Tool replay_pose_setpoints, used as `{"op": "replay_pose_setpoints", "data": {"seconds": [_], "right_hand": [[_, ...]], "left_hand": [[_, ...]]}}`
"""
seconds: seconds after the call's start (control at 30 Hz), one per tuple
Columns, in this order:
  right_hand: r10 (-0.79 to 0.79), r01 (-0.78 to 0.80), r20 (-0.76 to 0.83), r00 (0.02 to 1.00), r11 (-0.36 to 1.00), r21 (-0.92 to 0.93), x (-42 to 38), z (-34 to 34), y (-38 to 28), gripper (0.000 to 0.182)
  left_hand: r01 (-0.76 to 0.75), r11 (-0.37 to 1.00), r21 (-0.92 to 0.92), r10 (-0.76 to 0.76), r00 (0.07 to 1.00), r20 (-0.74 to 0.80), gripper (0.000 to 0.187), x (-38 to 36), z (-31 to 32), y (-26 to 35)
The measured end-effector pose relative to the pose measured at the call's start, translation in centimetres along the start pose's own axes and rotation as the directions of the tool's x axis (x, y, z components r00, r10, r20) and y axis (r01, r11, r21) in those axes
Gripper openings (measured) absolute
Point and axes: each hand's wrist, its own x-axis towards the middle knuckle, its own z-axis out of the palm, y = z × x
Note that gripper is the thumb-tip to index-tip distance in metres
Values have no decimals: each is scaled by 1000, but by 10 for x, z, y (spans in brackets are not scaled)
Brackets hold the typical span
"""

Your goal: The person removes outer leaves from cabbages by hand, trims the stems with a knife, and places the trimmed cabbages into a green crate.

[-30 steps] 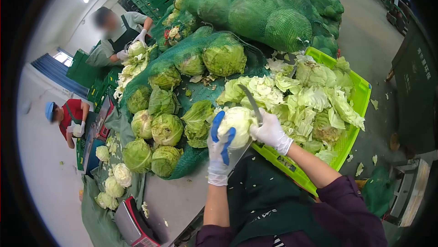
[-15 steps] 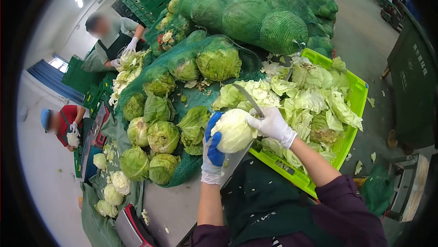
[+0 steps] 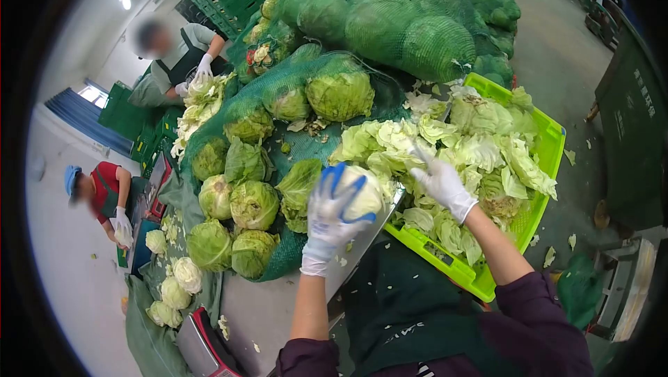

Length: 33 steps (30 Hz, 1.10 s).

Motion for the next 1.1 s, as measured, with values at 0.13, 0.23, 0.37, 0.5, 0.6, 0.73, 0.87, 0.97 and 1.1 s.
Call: {"op": "replay_pose_setpoints", "data": {"seconds": [0.13,0.23,0.37,0.5,0.6,0.73,0.87,0.97,1.1], "right_hand": [[-94,96,129,987,995,-8,-17,34,6,57],[70,-28,185,980,975,-219,-30,31,-25,66],[-26,87,181,983,937,-339,-29,46,-31,69],[-267,276,86,960,850,-449,-22,48,-32,43],[-202,231,113,973,878,-420,-3,51,-24,30],[-71,118,140,988,923,-366,28,43,-28,19],[74,10,196,978,918,-396,74,39,-33,19],[90,-4,174,981,898,-440,100,14,0,29],[144,-150,132,981,988,37,43,13,-19,45]], "left_hand": [[166,964,-207,-193,974,-119,90,-9,23,0],[287,788,-545,-382,922,-66,99,-10,32,-7],[277,886,-371,-338,935,-109,101,5,31,0],[241,880,-410,-317,940,-127,104,25,33,0],[192,912,-363,-249,962,-115,104,36,31,2],[230,956,-183,-255,958,-132,100,43,37,4],[97,990,-99,-110,983,-145,97,35,36,11],[101,993,-60,-109,985,-137,100,11,40,10],[255,923,-289,-310,936,-164,101,-9,49,-5]]}}
